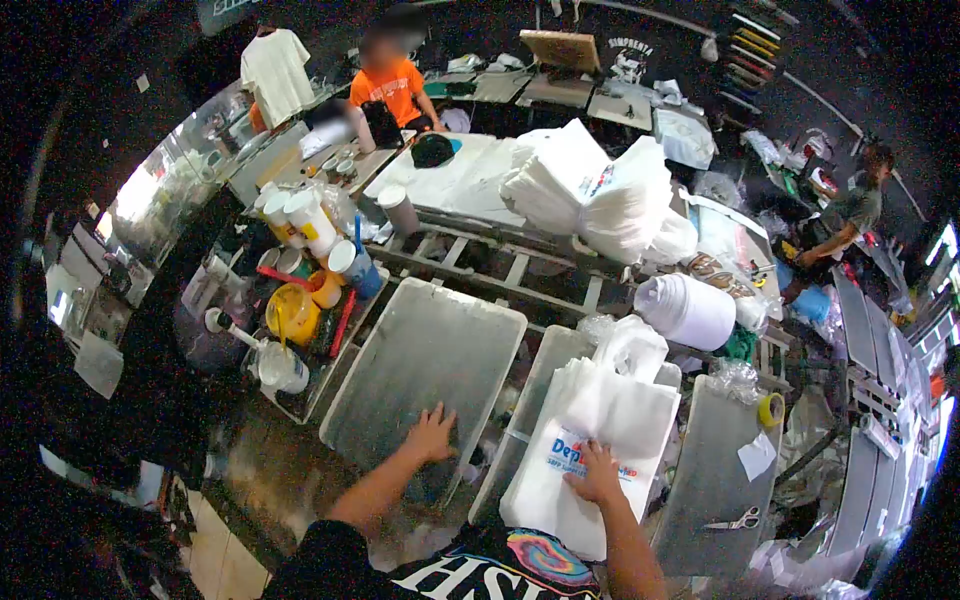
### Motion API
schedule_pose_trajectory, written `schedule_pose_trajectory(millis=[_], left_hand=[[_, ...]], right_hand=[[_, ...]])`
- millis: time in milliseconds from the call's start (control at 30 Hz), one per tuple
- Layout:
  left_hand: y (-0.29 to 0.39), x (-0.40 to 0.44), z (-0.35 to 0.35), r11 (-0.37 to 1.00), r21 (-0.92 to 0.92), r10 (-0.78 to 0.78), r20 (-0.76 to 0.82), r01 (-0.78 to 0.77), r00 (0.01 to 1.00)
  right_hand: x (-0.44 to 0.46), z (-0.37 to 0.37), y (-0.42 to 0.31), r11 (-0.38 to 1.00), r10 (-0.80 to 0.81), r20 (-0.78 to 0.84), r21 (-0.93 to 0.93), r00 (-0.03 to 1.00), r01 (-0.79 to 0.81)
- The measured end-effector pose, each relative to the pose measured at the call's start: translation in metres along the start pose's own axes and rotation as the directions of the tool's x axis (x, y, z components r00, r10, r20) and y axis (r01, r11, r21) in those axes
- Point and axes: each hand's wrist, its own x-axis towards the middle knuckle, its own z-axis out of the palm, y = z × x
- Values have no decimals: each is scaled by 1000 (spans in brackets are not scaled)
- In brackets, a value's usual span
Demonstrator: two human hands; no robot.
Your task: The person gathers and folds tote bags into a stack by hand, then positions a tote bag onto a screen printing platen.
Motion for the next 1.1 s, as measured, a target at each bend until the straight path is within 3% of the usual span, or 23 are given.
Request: schedule_pose_trajectory(millis=[100, 167, 200, 267, 300, 333, 400, 467, 500, 567, 600, 667, 700, 767, 800, 867, 900, 967, 1100], left_hand=[[1, -11, 62, 998, -66, 15, -144, -24, 989], [16, -25, 87, 989, -130, 58, -144, -77, 988], [26, -32, 90, 988, -122, 77, -154, -96, 985], [44, -50, 87, 982, -47, 185, 55, -183, 981], [48, -55, 86, 979, -39, 200, 47, -199, 979], [50, -59, 86, 977, -38, 210, 59, -208, 976], [51, -60, 87, 973, -30, 232, 69, -230, 970], [49, -57, 90, 973, -53, 227, 92, -223, 970], [46, -54, 92, 972, -49, 231, 89, -228, 969], [36, -46, 100, 965, -48, 263, 123, -259, 957], [30, -39, 107, 965, -48, 260, 121, -256, 958], [24, -33, 116, 950, -45, 312, 74, -309, 947], [22, -33, 122, 951, -46, 307, 72, -304, 949], [23, -37, 116, 948, -76, 313, 42, -309, 949], [25, -36, 111, 949, -79, 308, 45, -304, 950], [31, -40, 106, 961, 8, 276, 92, -278, 957], [32, -43, 106, 965, -2, 262, 103, -264, 959], [30, -40, 106, 948, -35, 316, 3, -316, 949], [32, -50, 96, 946, -2, 324, -69, -325, 944]], right_hand=[[-9, 9, 19, 996, -84, -116, -18, 990, 82], [-37, 5, 26, 981, -179, -384, 1, 906, 194], [-55, 0, 30, 983, -170, -402, -2, 900, 184], [-97, -12, 37, 978, -33, -599, 146, 800, 149], [-114, -7, 47, 990, 16, -708, 112, 706, 89], [-125, 3, 71, 988, 139, -738, 153, 661, -37], [-158, 18, 109, 953, 296, -788, 284, 540, -109], [-181, 58, 154, 813, 561, -759, 581, 331, -44], [-193, 70, 169, 812, 562, -761, 582, 324, -42], [-210, 91, 190, 584, 808, -415, 663, 419, -469], [-216, 107, 197, 586, 806, -415, 662, 423, -466], [-223, 125, 196, 608, 756, -452, 752, 474, -253], [-223, 126, 201, 611, 753, -453, 751, 478, -251], [-223, 118, 196, 627, 700, -389, 736, 598, -256], [-216, 115, 194, 629, 699, -386, 734, 602, -258], [-208, 118, 198, 676, 697, -500, 698, 514, -237], [-211, 119, 203, 678, 693, -491, 692, 528, -247], [-208, 120, 211, 538, 745, -359, 822, 562, -189], [-203, 118, 218, 555, 745, -365, 803, 559, -215]])
